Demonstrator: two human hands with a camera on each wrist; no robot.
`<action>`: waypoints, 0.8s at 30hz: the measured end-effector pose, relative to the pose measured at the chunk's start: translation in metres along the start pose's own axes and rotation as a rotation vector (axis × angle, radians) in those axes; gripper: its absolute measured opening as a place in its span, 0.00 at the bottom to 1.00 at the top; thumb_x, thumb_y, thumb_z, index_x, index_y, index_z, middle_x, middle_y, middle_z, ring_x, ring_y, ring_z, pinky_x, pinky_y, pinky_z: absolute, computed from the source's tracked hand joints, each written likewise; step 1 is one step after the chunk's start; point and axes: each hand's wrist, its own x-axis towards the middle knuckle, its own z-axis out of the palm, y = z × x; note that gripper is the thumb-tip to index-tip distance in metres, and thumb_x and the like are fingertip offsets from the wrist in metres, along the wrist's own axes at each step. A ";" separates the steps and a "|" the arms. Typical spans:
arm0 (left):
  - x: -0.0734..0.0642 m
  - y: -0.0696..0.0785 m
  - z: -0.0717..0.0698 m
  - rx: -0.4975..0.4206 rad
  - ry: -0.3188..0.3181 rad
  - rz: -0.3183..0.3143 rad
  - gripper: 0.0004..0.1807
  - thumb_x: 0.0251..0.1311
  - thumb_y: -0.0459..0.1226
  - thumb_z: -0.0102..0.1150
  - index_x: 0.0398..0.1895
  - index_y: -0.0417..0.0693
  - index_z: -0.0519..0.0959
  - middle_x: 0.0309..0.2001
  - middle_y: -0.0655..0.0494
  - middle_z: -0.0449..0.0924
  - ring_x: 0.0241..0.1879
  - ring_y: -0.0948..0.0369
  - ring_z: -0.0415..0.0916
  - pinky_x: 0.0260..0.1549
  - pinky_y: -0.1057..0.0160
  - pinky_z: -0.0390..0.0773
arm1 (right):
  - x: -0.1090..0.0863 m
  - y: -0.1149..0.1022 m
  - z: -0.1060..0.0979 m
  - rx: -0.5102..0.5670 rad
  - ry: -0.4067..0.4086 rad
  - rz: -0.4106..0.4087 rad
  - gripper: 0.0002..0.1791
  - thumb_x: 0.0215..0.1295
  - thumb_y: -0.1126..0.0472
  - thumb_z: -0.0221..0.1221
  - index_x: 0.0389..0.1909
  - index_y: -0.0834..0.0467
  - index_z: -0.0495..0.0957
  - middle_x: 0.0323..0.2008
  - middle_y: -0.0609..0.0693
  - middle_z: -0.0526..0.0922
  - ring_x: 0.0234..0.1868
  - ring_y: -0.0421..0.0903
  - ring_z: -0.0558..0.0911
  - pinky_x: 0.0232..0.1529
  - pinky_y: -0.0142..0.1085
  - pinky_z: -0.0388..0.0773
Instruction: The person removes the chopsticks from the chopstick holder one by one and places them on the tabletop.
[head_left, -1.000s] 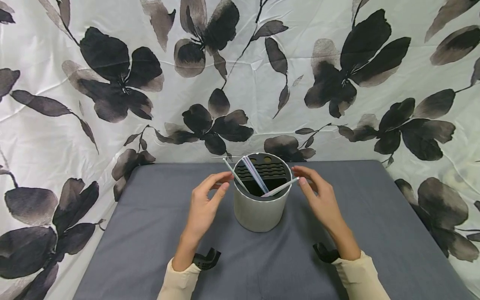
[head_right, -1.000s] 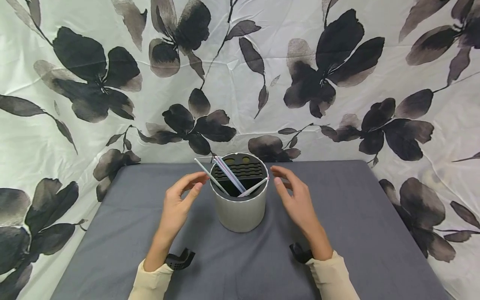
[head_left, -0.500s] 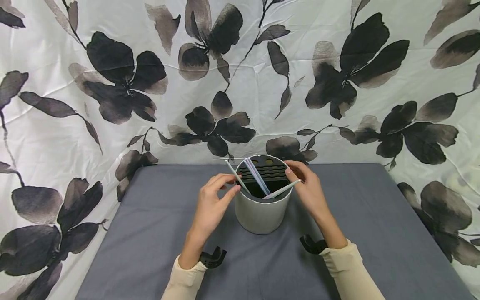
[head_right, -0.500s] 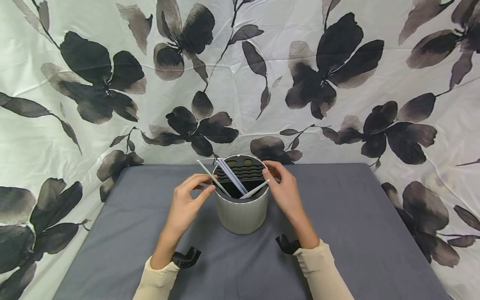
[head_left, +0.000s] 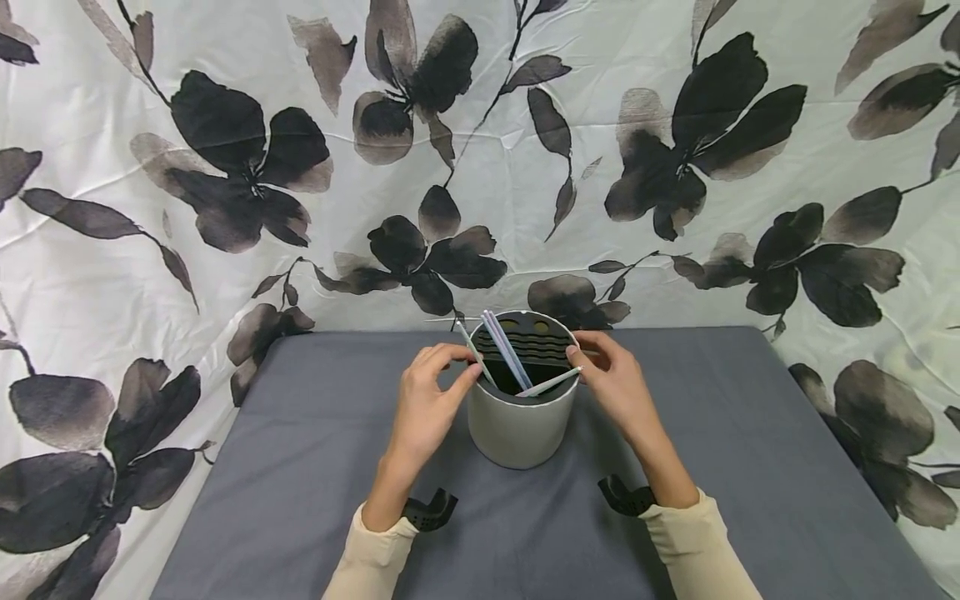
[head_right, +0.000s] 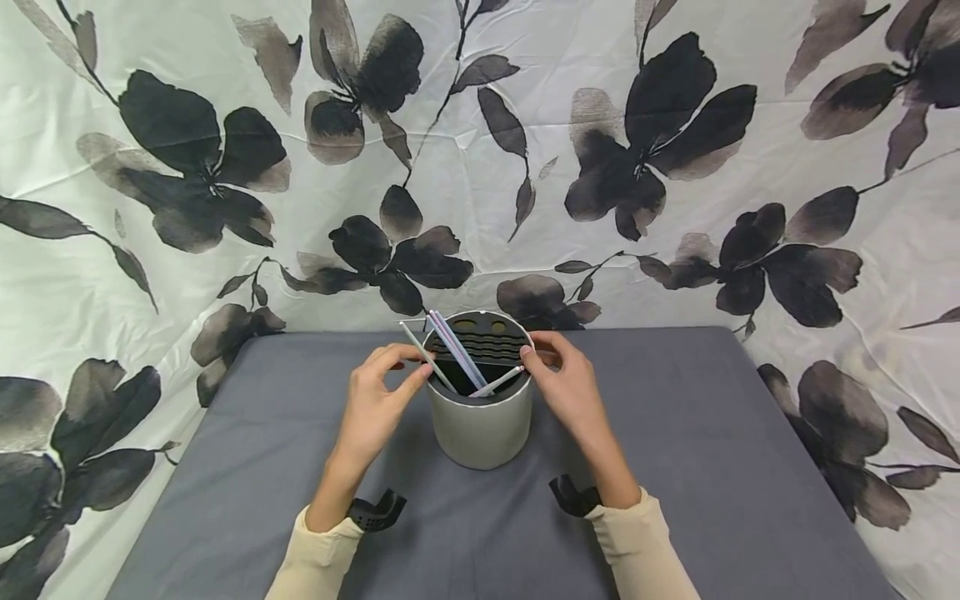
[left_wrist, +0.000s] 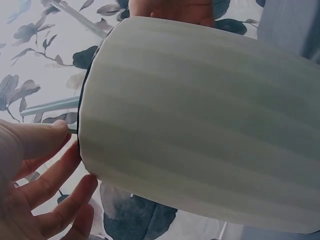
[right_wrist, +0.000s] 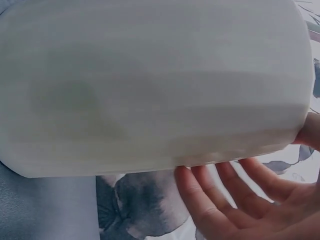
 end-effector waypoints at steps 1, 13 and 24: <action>0.001 0.001 0.000 -0.002 0.000 -0.005 0.05 0.65 0.37 0.71 0.42 0.53 0.87 0.42 0.60 0.88 0.47 0.59 0.81 0.52 0.55 0.80 | -0.001 -0.001 0.000 0.008 -0.005 0.011 0.25 0.77 0.46 0.58 0.67 0.55 0.77 0.65 0.59 0.81 0.63 0.57 0.83 0.48 0.32 0.85; 0.012 0.016 -0.011 -0.182 -0.007 -0.030 0.06 0.74 0.38 0.61 0.49 0.49 0.82 0.47 0.57 0.89 0.50 0.60 0.86 0.54 0.61 0.84 | -0.002 -0.007 -0.003 0.096 -0.052 0.127 0.26 0.78 0.47 0.57 0.67 0.59 0.75 0.69 0.61 0.75 0.68 0.59 0.78 0.59 0.50 0.85; 0.022 0.037 -0.026 -0.476 0.056 -0.045 0.09 0.76 0.33 0.57 0.51 0.35 0.78 0.46 0.38 0.86 0.44 0.49 0.88 0.47 0.52 0.89 | -0.004 -0.012 -0.006 0.122 -0.093 0.176 0.29 0.78 0.45 0.57 0.70 0.60 0.72 0.64 0.62 0.75 0.63 0.55 0.78 0.55 0.48 0.87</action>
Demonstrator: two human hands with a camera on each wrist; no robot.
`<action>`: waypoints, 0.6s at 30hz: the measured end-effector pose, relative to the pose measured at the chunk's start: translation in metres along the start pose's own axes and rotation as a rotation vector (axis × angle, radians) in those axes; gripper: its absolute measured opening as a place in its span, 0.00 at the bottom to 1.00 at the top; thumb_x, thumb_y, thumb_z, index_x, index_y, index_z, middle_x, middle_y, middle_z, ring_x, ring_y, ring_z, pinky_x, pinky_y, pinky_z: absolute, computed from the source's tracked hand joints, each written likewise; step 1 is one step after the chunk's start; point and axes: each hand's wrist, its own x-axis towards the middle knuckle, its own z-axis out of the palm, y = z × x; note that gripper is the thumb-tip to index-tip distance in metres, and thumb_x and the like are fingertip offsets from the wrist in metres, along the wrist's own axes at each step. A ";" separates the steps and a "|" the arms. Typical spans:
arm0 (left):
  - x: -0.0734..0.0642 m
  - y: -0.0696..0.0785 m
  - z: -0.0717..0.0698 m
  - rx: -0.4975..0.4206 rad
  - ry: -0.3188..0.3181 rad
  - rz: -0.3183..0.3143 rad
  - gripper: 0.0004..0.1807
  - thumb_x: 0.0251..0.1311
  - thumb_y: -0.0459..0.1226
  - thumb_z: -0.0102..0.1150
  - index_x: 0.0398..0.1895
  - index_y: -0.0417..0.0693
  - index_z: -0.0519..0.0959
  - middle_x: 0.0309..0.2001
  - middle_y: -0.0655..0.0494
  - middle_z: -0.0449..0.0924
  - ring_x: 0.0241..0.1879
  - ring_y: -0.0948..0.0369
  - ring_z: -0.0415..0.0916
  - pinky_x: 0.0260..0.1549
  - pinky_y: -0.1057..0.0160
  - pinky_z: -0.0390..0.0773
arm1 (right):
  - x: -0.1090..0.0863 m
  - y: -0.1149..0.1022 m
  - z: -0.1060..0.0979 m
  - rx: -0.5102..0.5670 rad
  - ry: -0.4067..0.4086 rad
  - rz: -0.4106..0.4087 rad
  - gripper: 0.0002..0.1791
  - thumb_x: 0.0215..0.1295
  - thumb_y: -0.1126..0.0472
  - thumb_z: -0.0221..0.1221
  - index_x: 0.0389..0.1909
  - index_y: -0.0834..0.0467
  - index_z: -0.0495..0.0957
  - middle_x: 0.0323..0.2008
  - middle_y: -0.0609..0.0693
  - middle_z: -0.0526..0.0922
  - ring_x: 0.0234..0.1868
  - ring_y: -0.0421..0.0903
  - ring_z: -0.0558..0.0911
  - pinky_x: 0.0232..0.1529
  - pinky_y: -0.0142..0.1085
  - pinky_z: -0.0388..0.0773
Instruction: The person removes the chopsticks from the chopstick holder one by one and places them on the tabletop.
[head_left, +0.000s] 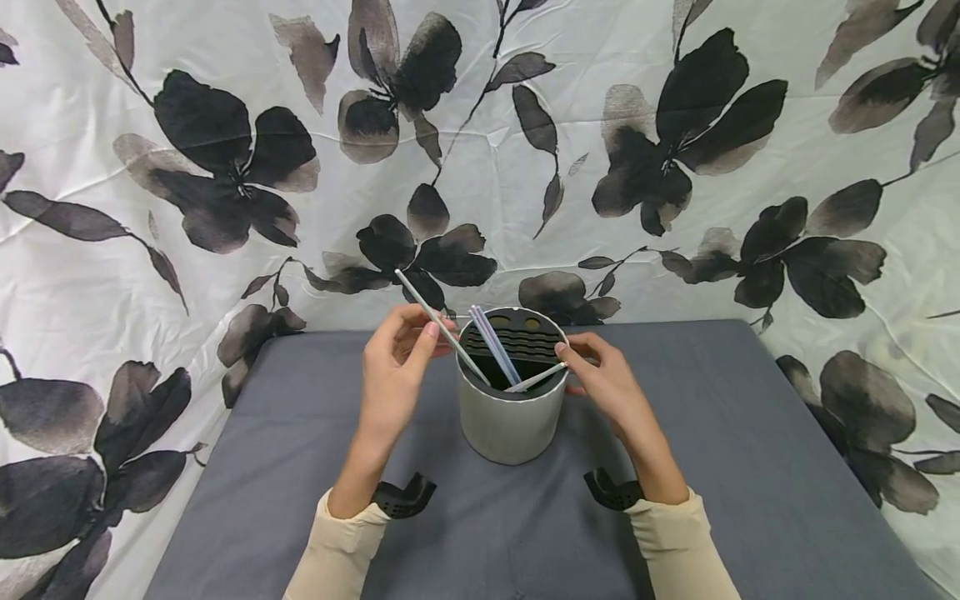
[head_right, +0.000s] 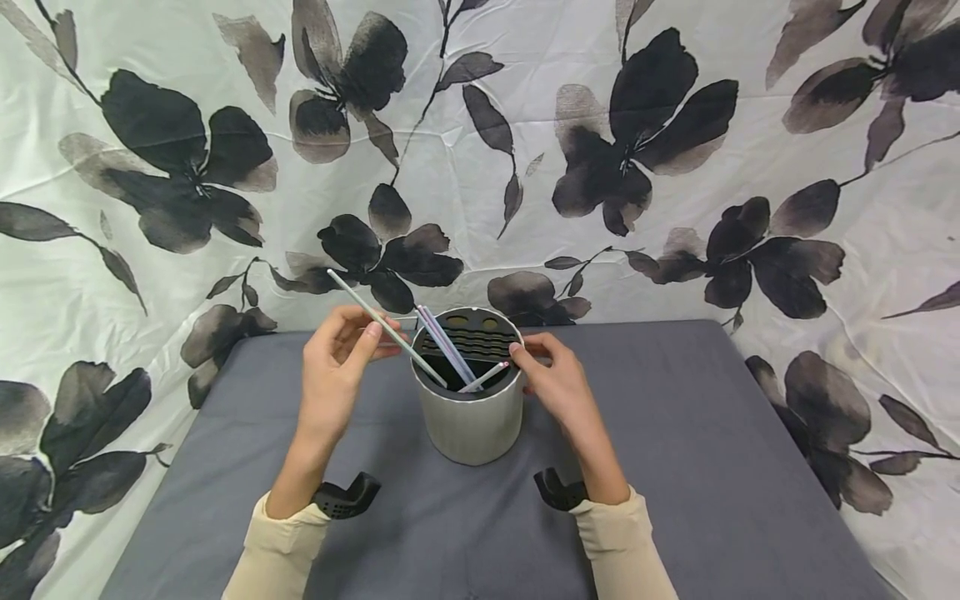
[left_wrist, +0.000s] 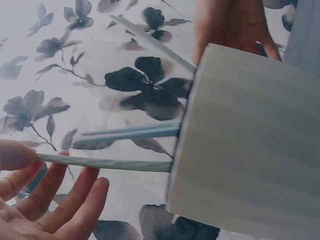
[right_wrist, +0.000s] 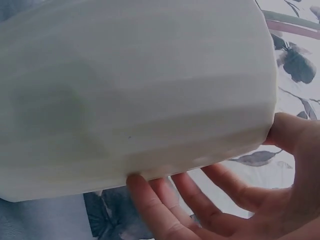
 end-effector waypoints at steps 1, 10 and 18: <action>0.000 0.003 -0.001 -0.011 0.004 0.015 0.09 0.76 0.32 0.57 0.51 0.35 0.78 0.45 0.39 0.86 0.44 0.48 0.88 0.47 0.52 0.89 | 0.000 0.000 0.001 0.002 -0.001 0.008 0.30 0.78 0.44 0.57 0.70 0.60 0.72 0.64 0.62 0.75 0.62 0.55 0.78 0.55 0.49 0.87; 0.004 0.042 -0.011 -0.049 0.034 0.114 0.10 0.76 0.31 0.55 0.51 0.31 0.76 0.43 0.48 0.86 0.43 0.55 0.90 0.44 0.52 0.90 | 0.000 0.000 0.001 -0.014 -0.019 0.042 0.32 0.78 0.41 0.55 0.71 0.59 0.69 0.65 0.63 0.73 0.58 0.55 0.77 0.53 0.48 0.88; 0.006 0.066 -0.021 -0.077 0.032 0.126 0.11 0.76 0.31 0.55 0.52 0.27 0.75 0.41 0.48 0.86 0.39 0.49 0.89 0.39 0.53 0.90 | 0.001 0.002 0.001 -0.017 -0.027 0.048 0.33 0.79 0.41 0.54 0.72 0.59 0.68 0.65 0.63 0.73 0.57 0.54 0.76 0.53 0.48 0.88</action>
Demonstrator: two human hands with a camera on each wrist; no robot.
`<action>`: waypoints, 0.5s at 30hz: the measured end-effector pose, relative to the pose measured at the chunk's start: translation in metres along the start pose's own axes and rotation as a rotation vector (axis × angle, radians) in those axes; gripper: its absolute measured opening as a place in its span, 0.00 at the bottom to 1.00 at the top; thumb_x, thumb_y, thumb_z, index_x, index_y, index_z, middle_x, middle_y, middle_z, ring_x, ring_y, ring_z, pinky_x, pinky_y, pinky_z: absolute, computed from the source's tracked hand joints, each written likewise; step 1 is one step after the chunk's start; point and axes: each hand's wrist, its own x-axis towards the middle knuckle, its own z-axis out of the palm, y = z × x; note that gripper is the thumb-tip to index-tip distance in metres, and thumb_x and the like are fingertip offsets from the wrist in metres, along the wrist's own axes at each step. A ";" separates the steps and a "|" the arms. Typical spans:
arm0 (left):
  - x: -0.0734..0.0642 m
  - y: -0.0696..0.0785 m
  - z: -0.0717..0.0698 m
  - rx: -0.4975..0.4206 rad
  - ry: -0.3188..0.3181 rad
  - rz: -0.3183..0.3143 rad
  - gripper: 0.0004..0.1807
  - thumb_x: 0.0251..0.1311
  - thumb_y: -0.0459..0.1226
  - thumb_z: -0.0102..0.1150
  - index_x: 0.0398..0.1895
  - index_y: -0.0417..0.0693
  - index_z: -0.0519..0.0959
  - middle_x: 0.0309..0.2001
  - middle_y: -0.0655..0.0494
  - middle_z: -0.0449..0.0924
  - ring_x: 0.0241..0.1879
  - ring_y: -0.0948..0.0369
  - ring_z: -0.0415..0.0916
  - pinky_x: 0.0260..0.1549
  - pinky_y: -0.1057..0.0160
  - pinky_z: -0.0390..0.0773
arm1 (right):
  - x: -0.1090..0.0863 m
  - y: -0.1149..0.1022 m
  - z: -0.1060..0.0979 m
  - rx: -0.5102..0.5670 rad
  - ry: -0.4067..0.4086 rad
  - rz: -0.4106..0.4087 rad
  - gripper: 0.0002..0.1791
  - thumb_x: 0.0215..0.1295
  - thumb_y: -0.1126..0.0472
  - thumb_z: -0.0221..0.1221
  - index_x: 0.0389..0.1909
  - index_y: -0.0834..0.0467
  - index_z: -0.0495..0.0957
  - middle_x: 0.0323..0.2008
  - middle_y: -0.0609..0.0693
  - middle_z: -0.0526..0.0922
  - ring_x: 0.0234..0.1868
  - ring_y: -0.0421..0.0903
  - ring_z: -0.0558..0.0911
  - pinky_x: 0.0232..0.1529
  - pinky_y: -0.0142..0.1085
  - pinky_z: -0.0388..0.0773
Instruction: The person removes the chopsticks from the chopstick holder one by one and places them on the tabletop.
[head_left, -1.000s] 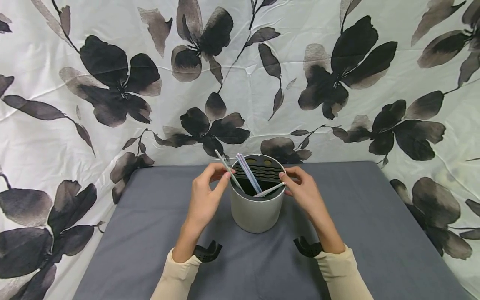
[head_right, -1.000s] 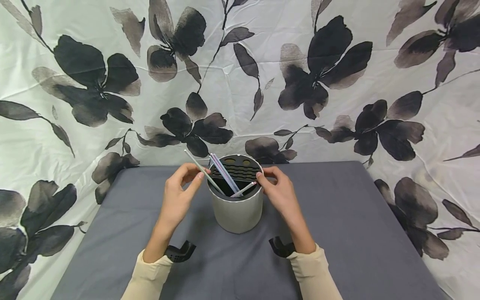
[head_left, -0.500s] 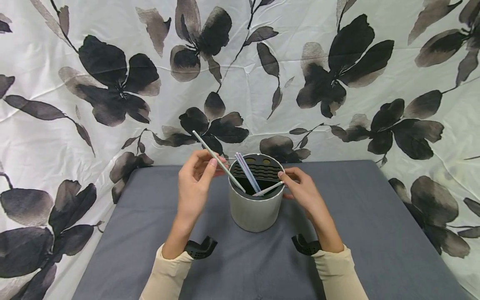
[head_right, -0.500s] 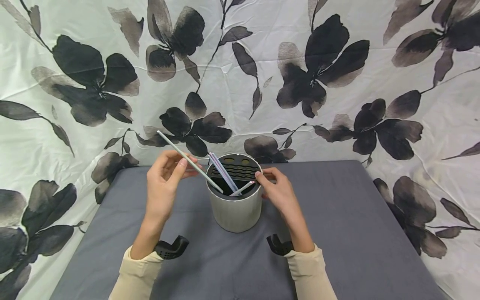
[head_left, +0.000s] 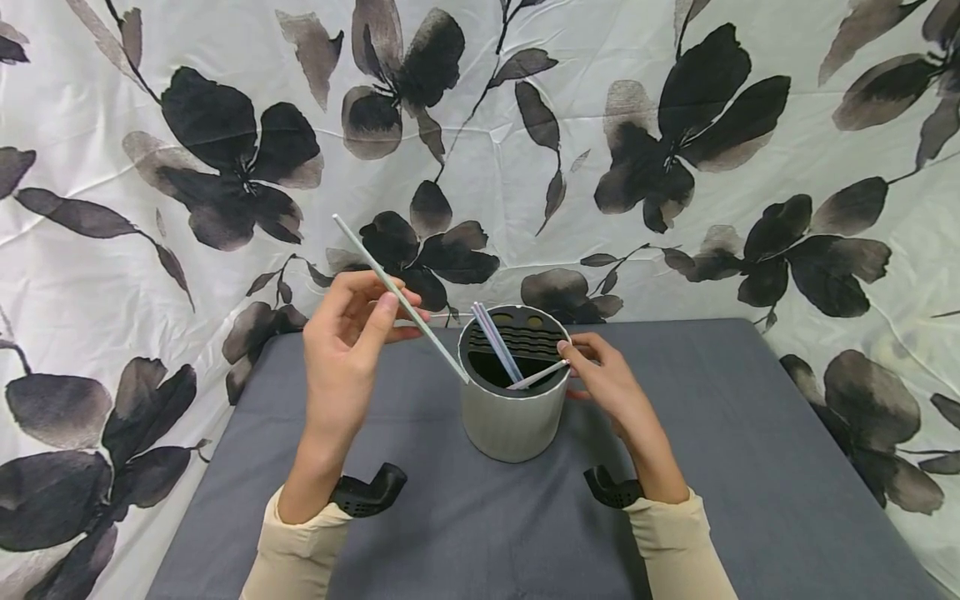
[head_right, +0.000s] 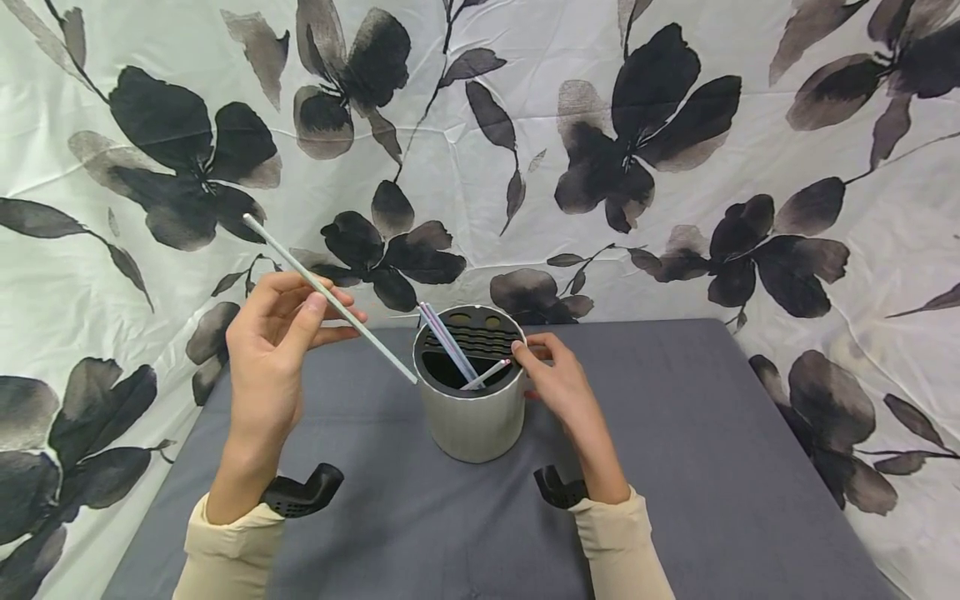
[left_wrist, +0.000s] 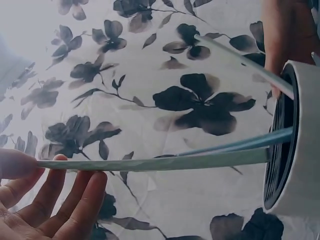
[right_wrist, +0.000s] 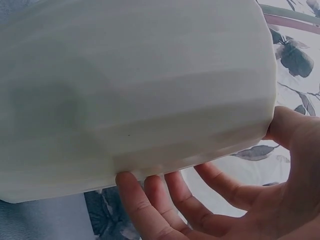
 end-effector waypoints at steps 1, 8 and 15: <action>0.001 0.000 -0.002 0.004 -0.001 -0.007 0.11 0.76 0.31 0.56 0.52 0.27 0.76 0.41 0.48 0.86 0.38 0.49 0.89 0.38 0.53 0.90 | 0.000 0.000 0.000 0.000 0.000 0.002 0.33 0.78 0.41 0.54 0.72 0.59 0.68 0.65 0.63 0.73 0.58 0.54 0.76 0.53 0.48 0.88; 0.010 -0.012 -0.020 0.028 -0.049 -0.192 0.09 0.75 0.33 0.58 0.51 0.35 0.80 0.38 0.50 0.87 0.33 0.53 0.89 0.35 0.55 0.90 | 0.002 0.001 0.000 0.009 0.002 0.006 0.34 0.78 0.40 0.55 0.72 0.58 0.68 0.64 0.63 0.73 0.58 0.55 0.76 0.53 0.49 0.88; 0.016 -0.042 -0.041 0.073 -0.125 -0.472 0.06 0.75 0.36 0.59 0.50 0.45 0.80 0.37 0.57 0.88 0.32 0.57 0.89 0.33 0.56 0.90 | 0.002 0.000 0.001 0.013 0.004 0.014 0.35 0.78 0.39 0.55 0.73 0.58 0.68 0.65 0.62 0.73 0.60 0.55 0.76 0.54 0.49 0.88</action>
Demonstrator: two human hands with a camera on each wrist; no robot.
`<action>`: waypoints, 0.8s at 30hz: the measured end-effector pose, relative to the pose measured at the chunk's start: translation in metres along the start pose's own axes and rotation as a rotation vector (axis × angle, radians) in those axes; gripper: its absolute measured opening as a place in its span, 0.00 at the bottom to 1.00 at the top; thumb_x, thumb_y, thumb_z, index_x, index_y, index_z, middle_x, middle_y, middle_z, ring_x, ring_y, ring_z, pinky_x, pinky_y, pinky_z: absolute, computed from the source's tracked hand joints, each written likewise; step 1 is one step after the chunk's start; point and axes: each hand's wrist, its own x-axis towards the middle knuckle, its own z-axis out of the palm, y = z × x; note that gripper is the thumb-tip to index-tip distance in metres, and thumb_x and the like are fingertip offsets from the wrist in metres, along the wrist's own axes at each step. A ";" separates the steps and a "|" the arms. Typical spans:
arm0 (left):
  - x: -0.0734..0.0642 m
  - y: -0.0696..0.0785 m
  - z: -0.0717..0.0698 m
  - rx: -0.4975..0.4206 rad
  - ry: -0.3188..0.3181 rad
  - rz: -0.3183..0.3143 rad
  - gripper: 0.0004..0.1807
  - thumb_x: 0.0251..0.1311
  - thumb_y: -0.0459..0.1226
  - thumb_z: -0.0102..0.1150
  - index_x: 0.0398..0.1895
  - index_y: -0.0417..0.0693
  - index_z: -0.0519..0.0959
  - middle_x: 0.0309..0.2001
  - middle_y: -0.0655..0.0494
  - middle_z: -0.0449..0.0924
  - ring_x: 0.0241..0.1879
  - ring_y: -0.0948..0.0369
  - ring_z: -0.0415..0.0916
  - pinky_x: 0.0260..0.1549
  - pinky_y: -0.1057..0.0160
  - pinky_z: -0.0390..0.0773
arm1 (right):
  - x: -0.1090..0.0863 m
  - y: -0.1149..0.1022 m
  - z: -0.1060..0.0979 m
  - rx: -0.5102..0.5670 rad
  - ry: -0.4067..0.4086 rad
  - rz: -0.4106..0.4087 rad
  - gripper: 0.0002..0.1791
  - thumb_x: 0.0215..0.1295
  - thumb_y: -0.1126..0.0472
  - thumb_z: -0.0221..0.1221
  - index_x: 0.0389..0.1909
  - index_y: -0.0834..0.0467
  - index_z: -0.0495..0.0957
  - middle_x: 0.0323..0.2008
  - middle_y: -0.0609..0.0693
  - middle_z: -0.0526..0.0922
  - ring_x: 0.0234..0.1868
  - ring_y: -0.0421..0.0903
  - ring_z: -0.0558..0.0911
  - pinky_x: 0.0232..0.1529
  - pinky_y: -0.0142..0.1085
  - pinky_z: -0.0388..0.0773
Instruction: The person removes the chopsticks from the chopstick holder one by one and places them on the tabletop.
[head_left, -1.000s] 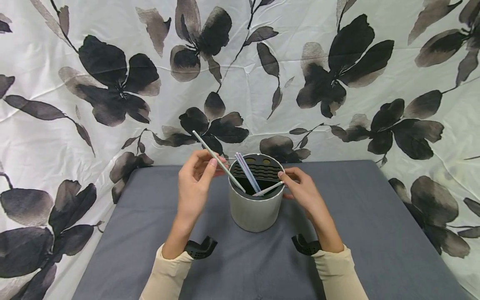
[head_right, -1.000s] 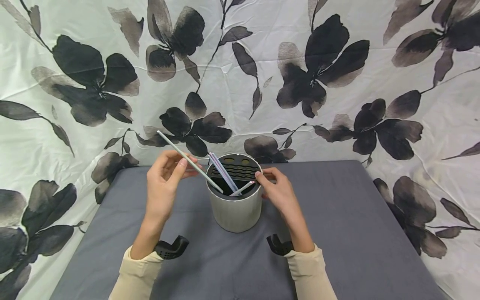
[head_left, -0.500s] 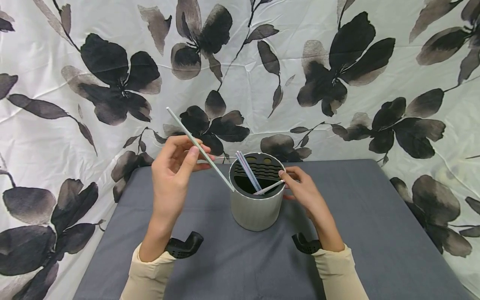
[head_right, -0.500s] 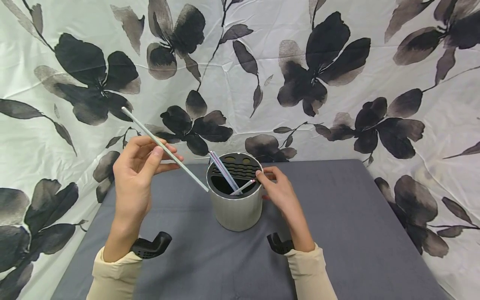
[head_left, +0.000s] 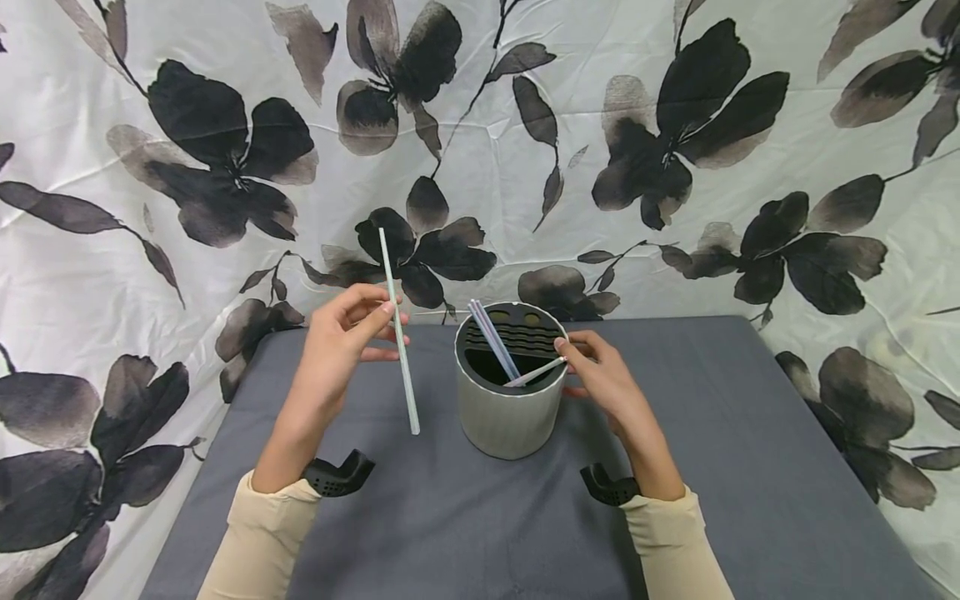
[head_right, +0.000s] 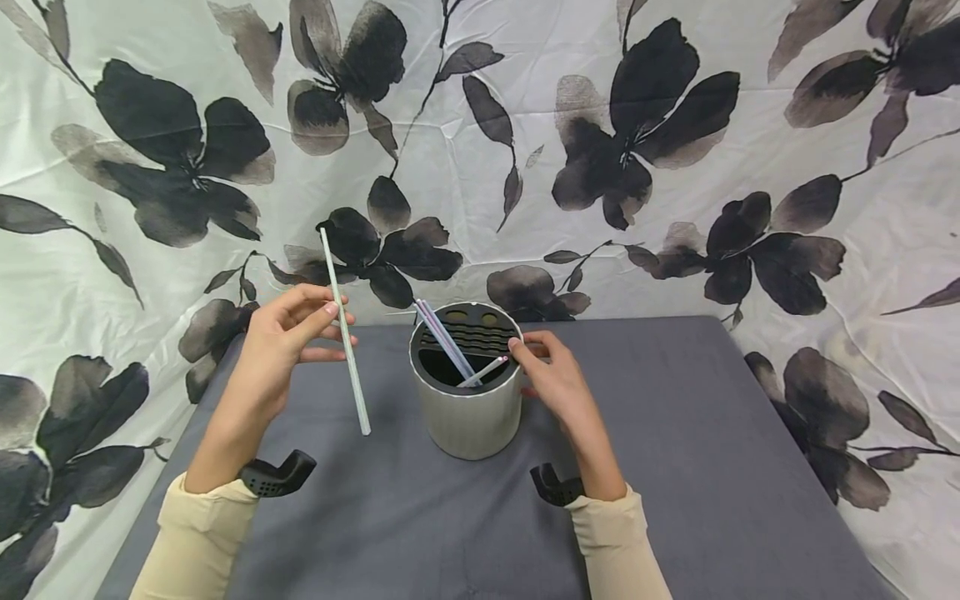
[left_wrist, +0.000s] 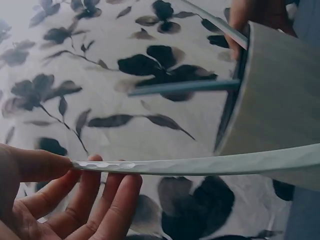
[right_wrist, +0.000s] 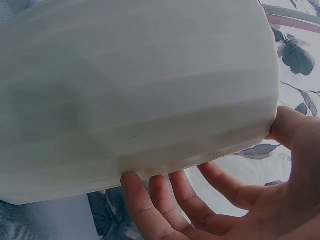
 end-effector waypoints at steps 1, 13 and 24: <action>0.002 -0.004 -0.003 0.014 -0.012 -0.040 0.07 0.75 0.36 0.59 0.50 0.45 0.80 0.37 0.58 0.88 0.32 0.58 0.89 0.33 0.56 0.90 | 0.001 0.000 0.000 0.001 -0.002 -0.001 0.35 0.78 0.39 0.55 0.73 0.58 0.67 0.66 0.62 0.73 0.60 0.55 0.76 0.54 0.49 0.87; 0.007 -0.068 -0.056 0.205 -0.053 -0.424 0.20 0.75 0.45 0.60 0.62 0.43 0.78 0.37 0.65 0.87 0.34 0.62 0.90 0.37 0.58 0.90 | 0.006 0.003 -0.002 0.015 -0.009 -0.007 0.34 0.78 0.39 0.55 0.74 0.56 0.68 0.64 0.61 0.73 0.61 0.55 0.77 0.55 0.49 0.87; -0.009 -0.135 -0.119 0.261 -0.002 -0.611 0.28 0.76 0.47 0.58 0.72 0.41 0.72 0.38 0.64 0.87 0.35 0.61 0.90 0.36 0.58 0.90 | 0.014 0.006 -0.004 -0.001 -0.005 -0.009 0.33 0.78 0.40 0.55 0.73 0.57 0.68 0.63 0.62 0.73 0.60 0.55 0.77 0.54 0.46 0.88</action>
